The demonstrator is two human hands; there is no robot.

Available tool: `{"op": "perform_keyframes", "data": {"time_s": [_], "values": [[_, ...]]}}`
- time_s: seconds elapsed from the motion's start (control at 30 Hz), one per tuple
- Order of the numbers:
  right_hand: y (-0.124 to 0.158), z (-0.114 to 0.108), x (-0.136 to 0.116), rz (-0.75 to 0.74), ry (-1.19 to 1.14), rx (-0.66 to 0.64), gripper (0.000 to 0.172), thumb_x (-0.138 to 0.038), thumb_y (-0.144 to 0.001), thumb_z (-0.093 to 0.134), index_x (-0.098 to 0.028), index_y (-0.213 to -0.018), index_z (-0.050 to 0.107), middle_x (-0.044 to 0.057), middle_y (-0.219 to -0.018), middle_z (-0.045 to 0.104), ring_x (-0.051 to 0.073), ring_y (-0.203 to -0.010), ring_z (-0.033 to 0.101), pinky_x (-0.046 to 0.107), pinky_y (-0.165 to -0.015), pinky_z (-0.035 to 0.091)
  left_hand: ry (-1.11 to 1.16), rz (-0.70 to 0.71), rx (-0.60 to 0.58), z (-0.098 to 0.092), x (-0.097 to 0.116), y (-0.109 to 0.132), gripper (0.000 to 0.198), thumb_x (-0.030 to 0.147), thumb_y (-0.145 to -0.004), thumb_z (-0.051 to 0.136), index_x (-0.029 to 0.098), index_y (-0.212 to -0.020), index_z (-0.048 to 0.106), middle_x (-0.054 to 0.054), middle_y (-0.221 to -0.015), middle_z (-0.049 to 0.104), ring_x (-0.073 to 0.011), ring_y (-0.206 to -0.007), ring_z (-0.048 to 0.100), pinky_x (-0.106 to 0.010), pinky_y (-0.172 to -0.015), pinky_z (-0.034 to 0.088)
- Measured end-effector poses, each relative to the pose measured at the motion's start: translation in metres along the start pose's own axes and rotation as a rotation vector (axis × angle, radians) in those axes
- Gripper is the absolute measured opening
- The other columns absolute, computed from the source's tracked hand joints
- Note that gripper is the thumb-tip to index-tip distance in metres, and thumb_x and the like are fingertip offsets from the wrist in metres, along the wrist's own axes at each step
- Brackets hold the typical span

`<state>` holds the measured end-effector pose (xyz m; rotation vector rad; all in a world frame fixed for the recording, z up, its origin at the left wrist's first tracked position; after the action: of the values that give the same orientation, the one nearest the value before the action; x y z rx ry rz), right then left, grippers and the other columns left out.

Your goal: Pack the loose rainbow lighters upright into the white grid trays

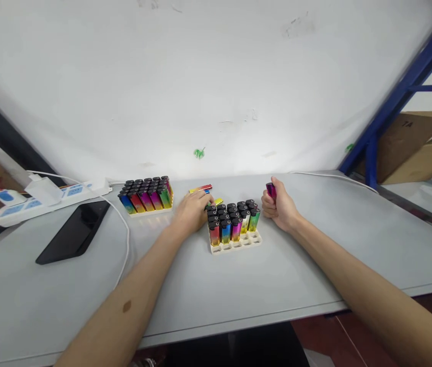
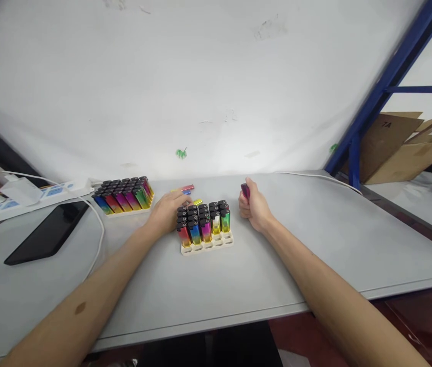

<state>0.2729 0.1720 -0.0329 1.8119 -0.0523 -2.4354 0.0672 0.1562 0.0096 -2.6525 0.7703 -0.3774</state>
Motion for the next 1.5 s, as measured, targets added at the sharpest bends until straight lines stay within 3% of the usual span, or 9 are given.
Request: {"op": "perform_keyframes", "data": {"time_s": [0.37,0.53,0.67,0.77,0.93,1.1,1.2,1.3,1.5], "values": [[-0.004,-0.003,0.005,0.014,0.055,-0.005,0.048,-0.048,-0.087,0.041,-0.022,-0.049,0.027,-0.008,-0.044,0.015,0.007,-0.039,0.008,0.025,-0.039,0.007,-0.034,-0.037,-0.045,0.0,-0.001,0.0,0.021,0.012,-0.079,0.056,0.023,-0.096,0.063,-0.007,-0.098,0.068,-0.0252,-0.096,0.061,-0.038,-0.083,0.045],[-0.002,0.0,0.002,-0.008,0.059,-0.026,0.051,-0.054,-0.088,0.043,-0.022,-0.05,0.03,-0.008,-0.045,0.017,0.007,-0.039,0.01,0.025,-0.039,0.009,-0.046,-0.035,-0.066,0.002,-0.001,0.001,0.024,0.015,-0.08,0.056,0.023,-0.101,0.063,-0.008,-0.103,0.068,-0.0267,-0.1,0.061,-0.04,-0.088,0.045],[0.001,0.008,0.001,-0.034,0.071,-0.073,0.055,-0.063,-0.088,0.043,-0.021,-0.054,0.039,-0.006,-0.047,0.025,0.007,-0.039,0.015,0.024,-0.039,0.013,-0.06,-0.033,-0.077,0.005,-0.005,0.002,0.025,0.018,-0.083,0.055,0.025,-0.106,0.063,-0.008,-0.108,0.067,-0.0281,-0.105,0.059,-0.042,-0.089,0.045],[0.004,0.009,-0.001,-0.047,0.14,-0.065,0.049,-0.062,-0.087,0.047,-0.019,-0.063,0.051,-0.004,-0.054,0.036,0.008,-0.042,0.027,0.024,-0.041,0.021,-0.079,-0.046,-0.094,0.007,-0.008,0.002,0.028,0.019,-0.085,0.054,0.025,-0.111,0.064,-0.009,-0.113,0.066,-0.0297,-0.108,0.058,-0.043,-0.089,0.045],[0.015,0.007,-0.028,-0.199,0.403,-0.043,0.042,-0.057,-0.082,0.064,-0.018,-0.069,0.059,0.0,-0.064,0.048,0.011,-0.057,0.044,0.025,-0.051,0.034,-0.124,-0.064,-0.123,0.005,-0.007,0.005,0.031,0.022,-0.087,0.053,0.027,-0.115,0.063,-0.008,-0.118,0.065,-0.0292,-0.11,0.058,-0.041,-0.089,0.045],[0.027,-0.004,-0.056,-0.284,0.424,-0.004,0.039,-0.057,-0.081,0.066,-0.018,-0.074,0.067,0.0,-0.069,0.052,0.009,-0.054,0.042,0.025,-0.048,0.033,-0.153,-0.068,-0.157,0.003,-0.001,0.007,0.029,0.024,-0.088,0.051,0.026,-0.114,0.064,-0.008,-0.109,0.065,-0.0272,-0.103,0.06,-0.039,-0.085,0.047],[0.034,-0.004,-0.07,-0.332,0.373,-0.048,0.03,-0.05,-0.079,0.072,-0.02,-0.081,0.069,0.0,-0.071,0.054,0.009,-0.055,0.044,0.025,-0.048,0.035,-0.153,-0.071,-0.174,0.004,0.0,0.007,0.028,0.024,-0.087,0.052,0.026,-0.112,0.065,-0.008,-0.107,0.065,-0.0265,-0.102,0.06,-0.038,-0.085,0.048],[0.045,0.01,-0.077,-0.384,0.408,-0.169,0.024,-0.042,-0.079,0.074,-0.022,-0.09,0.068,-0.002,-0.066,0.055,0.01,-0.054,0.047,0.026,-0.051,0.039,-0.16,-0.09,-0.177,0.003,-0.001,0.007,0.031,0.021,-0.085,0.055,0.024,-0.115,0.063,-0.008,-0.113,0.066,-0.027,-0.106,0.06,-0.039,-0.089,0.048],[0.06,0.036,-0.071,-0.421,0.602,-0.283,0.021,-0.036,-0.075,0.079,-0.021,-0.085,0.068,0.003,-0.08,0.065,0.015,-0.069,0.058,0.03,-0.061,0.046,-0.173,-0.138,-0.157,-0.001,-0.003,0.005,0.036,0.011,-0.084,0.049,0.021,-0.116,0.06,-0.007,-0.122,0.067,-0.027,-0.115,0.059,-0.04,-0.094,0.046]]}}
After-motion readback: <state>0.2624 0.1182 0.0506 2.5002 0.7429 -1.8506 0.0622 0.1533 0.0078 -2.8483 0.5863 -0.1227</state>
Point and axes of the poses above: each hand's wrist, its own y-axis away from the middle knuckle, its own z-axis out of the palm, x = y × z, the point moved 10 cm from there along -y, towards the middle knuckle
